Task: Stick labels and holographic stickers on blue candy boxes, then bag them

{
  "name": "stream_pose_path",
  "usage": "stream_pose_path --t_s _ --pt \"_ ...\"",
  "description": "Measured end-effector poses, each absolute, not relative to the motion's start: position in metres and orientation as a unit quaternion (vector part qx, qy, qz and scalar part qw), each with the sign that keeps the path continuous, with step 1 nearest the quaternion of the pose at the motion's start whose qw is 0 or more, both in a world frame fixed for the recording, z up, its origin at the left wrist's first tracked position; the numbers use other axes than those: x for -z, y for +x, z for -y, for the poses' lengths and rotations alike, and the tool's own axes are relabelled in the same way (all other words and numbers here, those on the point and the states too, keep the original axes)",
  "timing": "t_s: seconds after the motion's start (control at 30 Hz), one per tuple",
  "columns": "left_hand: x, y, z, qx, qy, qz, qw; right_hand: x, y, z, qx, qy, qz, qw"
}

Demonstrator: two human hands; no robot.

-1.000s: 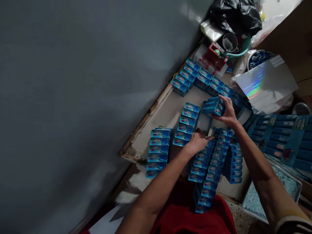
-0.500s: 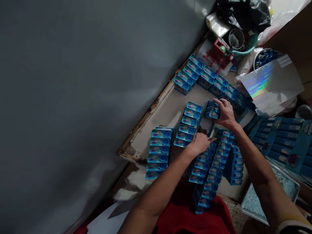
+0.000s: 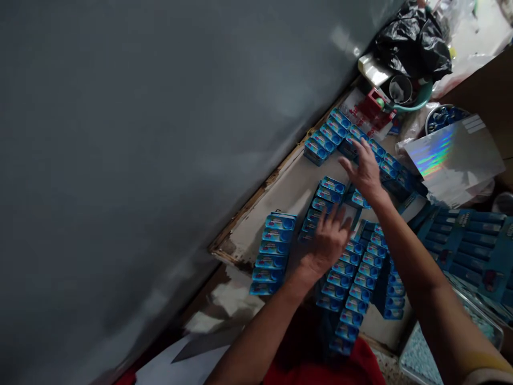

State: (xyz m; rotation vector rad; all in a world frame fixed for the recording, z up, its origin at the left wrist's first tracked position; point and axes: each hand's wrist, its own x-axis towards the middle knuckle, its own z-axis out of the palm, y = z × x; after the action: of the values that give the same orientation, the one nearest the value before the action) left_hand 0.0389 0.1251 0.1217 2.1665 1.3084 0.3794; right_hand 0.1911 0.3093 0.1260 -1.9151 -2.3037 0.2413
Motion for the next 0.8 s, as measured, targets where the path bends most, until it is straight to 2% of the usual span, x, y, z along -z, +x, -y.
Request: stream_pose_path --t_s 0.13,0.33,0.6,0.8 --pt "-0.113 0.020 -0.160 -0.148 0.745 -0.590 0.274 -0.101 0.116 -0.353 -0.057 -0.661 0.748 0.014" --pt "-0.087 0.028 -0.203 -0.145 0.763 -0.551 0.305 -0.080 0.107 -0.356 -0.047 -0.641 0.766 -0.021" --pt "-0.087 0.022 -0.193 -0.149 0.731 -0.608 0.272 -0.088 0.094 -0.356 -0.052 -0.641 0.766 0.026" --pt "-0.084 0.013 -0.168 -0.162 0.685 -0.665 0.251 -0.071 0.095 -0.370 -0.027 -0.631 0.775 -0.006"
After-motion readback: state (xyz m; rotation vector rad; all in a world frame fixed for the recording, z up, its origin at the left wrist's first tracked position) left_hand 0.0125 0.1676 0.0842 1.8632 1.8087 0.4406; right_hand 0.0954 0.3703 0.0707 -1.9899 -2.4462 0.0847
